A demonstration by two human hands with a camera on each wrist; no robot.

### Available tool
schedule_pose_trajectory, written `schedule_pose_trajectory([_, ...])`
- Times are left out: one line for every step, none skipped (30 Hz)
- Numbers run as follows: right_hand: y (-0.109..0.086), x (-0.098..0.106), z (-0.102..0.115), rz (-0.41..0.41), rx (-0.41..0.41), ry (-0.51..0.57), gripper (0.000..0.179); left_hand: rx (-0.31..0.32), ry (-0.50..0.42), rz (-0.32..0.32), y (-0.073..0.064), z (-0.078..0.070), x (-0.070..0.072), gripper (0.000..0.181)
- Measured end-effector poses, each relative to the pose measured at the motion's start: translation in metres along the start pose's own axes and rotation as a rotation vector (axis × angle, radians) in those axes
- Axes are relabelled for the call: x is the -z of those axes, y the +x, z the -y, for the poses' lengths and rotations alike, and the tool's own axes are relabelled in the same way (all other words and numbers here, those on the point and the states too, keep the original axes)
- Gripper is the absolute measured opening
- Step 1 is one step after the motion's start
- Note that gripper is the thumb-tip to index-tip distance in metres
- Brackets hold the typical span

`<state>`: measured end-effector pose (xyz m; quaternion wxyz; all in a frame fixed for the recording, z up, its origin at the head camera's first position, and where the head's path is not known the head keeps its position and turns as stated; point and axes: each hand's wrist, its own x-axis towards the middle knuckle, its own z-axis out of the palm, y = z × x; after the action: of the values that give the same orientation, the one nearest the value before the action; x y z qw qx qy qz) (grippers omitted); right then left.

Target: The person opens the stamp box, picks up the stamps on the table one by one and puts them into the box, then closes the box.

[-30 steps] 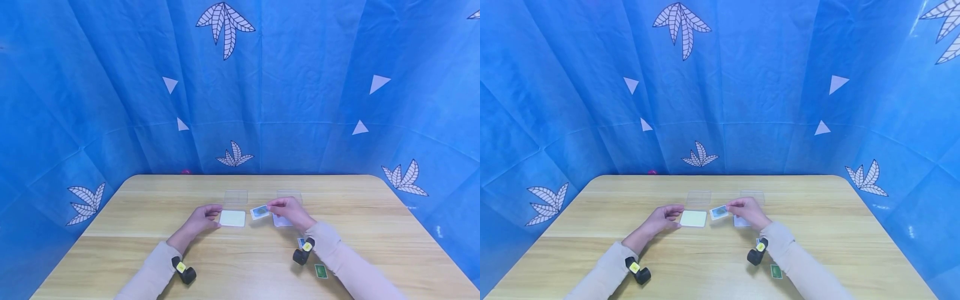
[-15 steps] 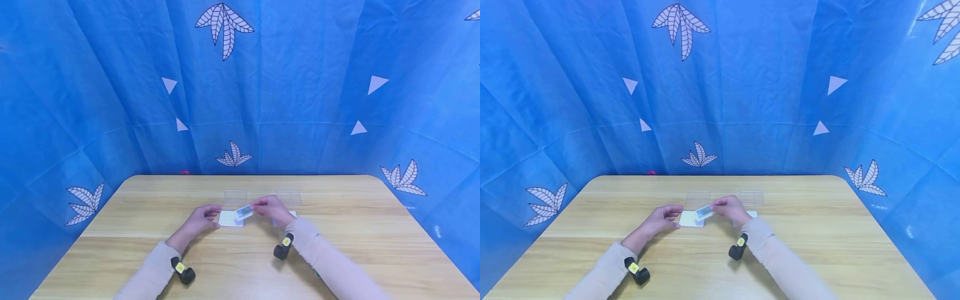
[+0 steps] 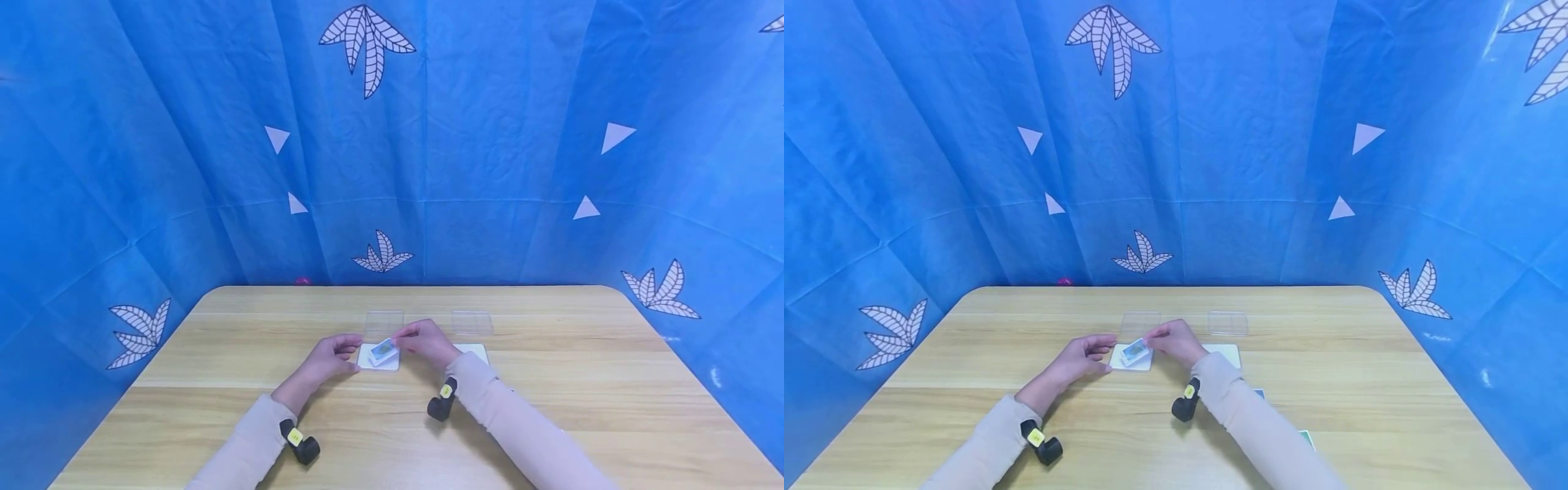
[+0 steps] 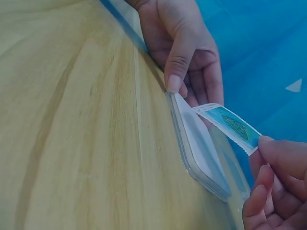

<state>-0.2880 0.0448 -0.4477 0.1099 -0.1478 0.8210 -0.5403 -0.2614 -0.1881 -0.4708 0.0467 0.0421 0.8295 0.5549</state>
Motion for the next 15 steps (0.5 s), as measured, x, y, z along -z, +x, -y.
schedule_pose_trajectory([0.001,-0.001,0.001,-0.001,-0.01,0.005,0.017,0.001,-0.002,0.001,0.0,0.0,0.0,0.058])
schedule_pose_trajectory([0.001,-0.002,0.001,-0.002,-0.018,0.01,0.016,-0.001,-0.001,0.003,0.0,0.0,0.0,0.058])
schedule_pose_trajectory([0.001,-0.003,0.001,-0.002,-0.024,0.015,0.016,-0.001,-0.001,0.006,0.0,0.0,0.0,0.058])
schedule_pose_trajectory([0.002,-0.004,0.002,-0.001,-0.029,0.021,0.016,-0.001,0.002,0.007,0.0,0.0,0.0,0.058])
schedule_pose_trajectory([0.002,-0.005,0.002,0.001,-0.032,0.026,0.016,0.002,0.003,0.009,-0.001,0.0,0.0,0.058])
schedule_pose_trajectory([0.002,-0.006,0.002,0.001,-0.035,0.031,0.015,0.006,0.005,0.009,0.0,0.0,0.0,0.058])
schedule_pose_trajectory([0.003,-0.007,0.002,0.0,-0.036,0.037,0.015,0.011,0.007,0.009,0.0,0.0,0.0,0.058])
schedule_pose_trajectory([0.003,-0.008,0.002,-0.001,-0.035,0.042,0.015,0.01,0.012,0.009,0.0,0.0,0.0,0.058])
schedule_pose_trajectory([0.004,-0.009,0.002,-0.002,-0.034,0.045,0.015,0.015,0.011,0.009,0.0,0.001,0.0,0.058])
schedule_pose_trajectory([0.004,-0.01,0.003,-0.004,-0.033,0.049,0.014,0.017,0.01,0.009,0.0,0.001,0.001,0.058])
schedule_pose_trajectory([0.005,-0.011,0.003,-0.006,-0.026,0.048,0.015,0.021,0.007,0.009,0.0,0.001,0.001,0.058])
schedule_pose_trajectory([0.005,-0.012,0.003,-0.009,-0.022,0.046,0.015,0.015,0.007,0.009,0.0,0.001,0.001,0.058])
schedule_pose_trajectory([0.006,-0.013,0.004,-0.012,-0.018,0.041,0.014,0.015,0.003,0.011,0.0,0.0,0.001,0.058])
schedule_pose_trajectory([0.007,-0.014,0.005,-0.014,-0.013,0.037,0.014,0.009,0.004,0.014,-0.001,0.0,0.002,0.058])
schedule_pose_trajectory([0.007,-0.015,0.005,-0.016,-0.005,0.032,0.014,0.012,-0.003,0.016,-0.001,-0.001,0.002,0.058])
